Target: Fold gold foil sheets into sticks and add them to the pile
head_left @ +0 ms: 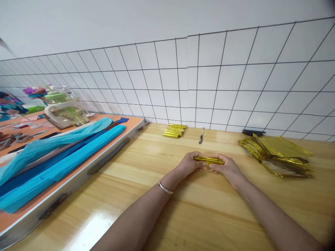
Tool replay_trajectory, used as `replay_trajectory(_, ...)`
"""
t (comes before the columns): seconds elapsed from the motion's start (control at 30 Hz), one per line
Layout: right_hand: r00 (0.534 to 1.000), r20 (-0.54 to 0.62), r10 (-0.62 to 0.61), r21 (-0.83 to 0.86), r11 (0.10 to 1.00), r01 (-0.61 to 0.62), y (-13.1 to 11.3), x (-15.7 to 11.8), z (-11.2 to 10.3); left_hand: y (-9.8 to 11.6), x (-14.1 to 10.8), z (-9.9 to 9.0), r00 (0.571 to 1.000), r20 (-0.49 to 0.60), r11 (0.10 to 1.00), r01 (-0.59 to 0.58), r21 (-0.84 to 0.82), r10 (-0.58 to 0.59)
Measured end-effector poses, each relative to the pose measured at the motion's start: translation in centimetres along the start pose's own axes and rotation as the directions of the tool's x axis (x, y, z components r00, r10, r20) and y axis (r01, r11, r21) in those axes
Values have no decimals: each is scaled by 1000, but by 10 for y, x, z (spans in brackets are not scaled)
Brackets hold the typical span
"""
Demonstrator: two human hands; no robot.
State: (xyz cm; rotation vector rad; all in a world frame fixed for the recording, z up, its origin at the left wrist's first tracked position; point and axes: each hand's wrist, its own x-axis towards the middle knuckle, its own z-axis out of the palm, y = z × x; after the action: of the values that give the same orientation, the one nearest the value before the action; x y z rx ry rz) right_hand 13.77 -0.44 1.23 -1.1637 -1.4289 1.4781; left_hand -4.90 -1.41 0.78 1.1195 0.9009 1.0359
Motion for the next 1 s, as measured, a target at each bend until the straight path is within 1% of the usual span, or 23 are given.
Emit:
replay_trajectory(0.1, 1000, 4, -25, 10, 1000, 24, -2, -2, 3, 1, 0, -2, 1000, -3, 999, -4, 36, 4)
replay_trajectory(0.2, 999, 13, -49, 15, 999, 49, -3, -3, 3, 3, 1, -8, 1000, -20, 997, -18, 72, 20)
replay_trajectory(0.3, 998, 20, -56, -5, 998, 56, -4, -3, 0, 5, 2, -16, 998, -32, 993, -43, 108, 47)
replay_trajectory(0.43, 996, 40, -74, -10, 997, 74, 0, -1, -4, 7, 3, -26, 998, -7, 988, -58, 140, 59)
replay_trajectory(0.57, 997, 31, -70, -15, 997, 70, 3, 2, -7, 7, 5, -34, 997, -10, 981, -70, 179, 73)
replay_trajectory(0.7, 997, 14, -76, -22, 997, 76, 3, 3, -7, 6, 7, -36, 994, -25, 970, -100, 221, 108)
replay_trajectory(0.83, 997, 5, -81, -33, 996, 81, 2, 2, -7, 7, 6, -35, 992, -15, 965, -116, 236, 123)
replay_trajectory(0.9, 996, 13, -86, -41, 995, 87, 1, 1, -7, 8, 4, -35, 993, -2, 966, -115, 229, 119)
replay_trajectory(1.0, 993, 58, -99, -55, 993, 102, 1, 1, -10, 12, 1, -36, 994, 33, 969, -111, 220, 107)
